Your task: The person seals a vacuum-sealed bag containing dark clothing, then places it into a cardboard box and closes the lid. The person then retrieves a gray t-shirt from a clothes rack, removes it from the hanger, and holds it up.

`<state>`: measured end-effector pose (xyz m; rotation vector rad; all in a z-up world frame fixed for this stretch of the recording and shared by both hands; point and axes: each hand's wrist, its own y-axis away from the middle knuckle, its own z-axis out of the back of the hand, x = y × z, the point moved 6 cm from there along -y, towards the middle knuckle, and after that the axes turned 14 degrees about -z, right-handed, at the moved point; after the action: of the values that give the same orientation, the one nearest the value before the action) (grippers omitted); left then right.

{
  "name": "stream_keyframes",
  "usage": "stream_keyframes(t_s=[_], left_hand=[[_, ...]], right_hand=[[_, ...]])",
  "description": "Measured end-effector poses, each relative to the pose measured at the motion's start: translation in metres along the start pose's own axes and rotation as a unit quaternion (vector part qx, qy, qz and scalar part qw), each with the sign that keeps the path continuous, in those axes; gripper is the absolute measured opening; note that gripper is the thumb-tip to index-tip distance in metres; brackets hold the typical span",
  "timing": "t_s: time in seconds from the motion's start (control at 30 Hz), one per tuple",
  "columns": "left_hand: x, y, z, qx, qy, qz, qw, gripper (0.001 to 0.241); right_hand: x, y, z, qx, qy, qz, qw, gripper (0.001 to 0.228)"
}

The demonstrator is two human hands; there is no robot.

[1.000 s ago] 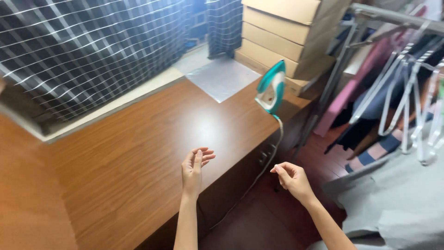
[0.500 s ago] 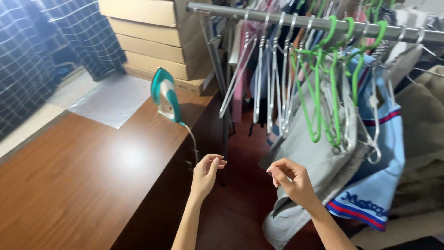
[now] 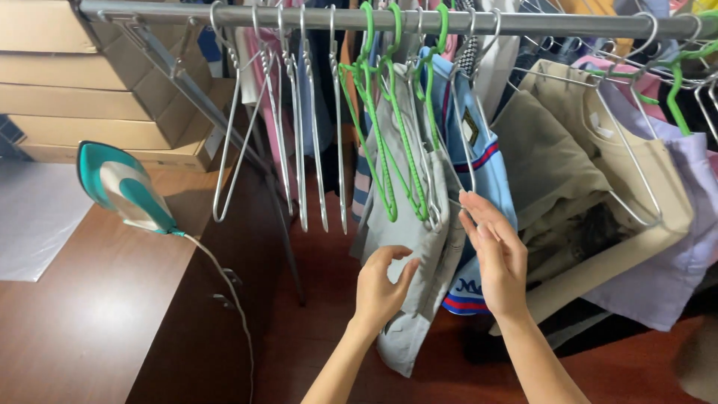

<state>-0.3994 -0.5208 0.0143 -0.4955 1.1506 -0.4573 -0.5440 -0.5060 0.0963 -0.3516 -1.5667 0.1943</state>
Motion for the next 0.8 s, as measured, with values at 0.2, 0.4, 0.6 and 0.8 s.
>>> stream_keyframes(t_s=[0.2, 0.4, 0.6, 0.8], left_hand=[[-0.009, -0.017, -0.027, 0.028, -0.059, -0.062, 0.996, 0.041], [0.001, -0.015, -0.034, 0.067, -0.051, -0.091, 0.992, 0.015], [-0.005, -0.011, -0.027, 0.092, -0.034, -0.122, 0.988, 0.020], [-0.013, -0.010, -0.028, 0.158, 0.007, -0.135, 0.978, 0.017]], right_hand=[[-0.011, 0.002, -0.010, 0.039, -0.017, -0.056, 0.998, 0.044], [-0.037, -0.017, -0.014, 0.013, 0.074, -0.106, 0.991, 0.042], [-0.038, -0.043, -0.033, 0.009, 0.015, -0.091, 0.996, 0.042], [-0.031, -0.077, -0.034, -0.024, 0.058, -0.045, 0.997, 0.037]])
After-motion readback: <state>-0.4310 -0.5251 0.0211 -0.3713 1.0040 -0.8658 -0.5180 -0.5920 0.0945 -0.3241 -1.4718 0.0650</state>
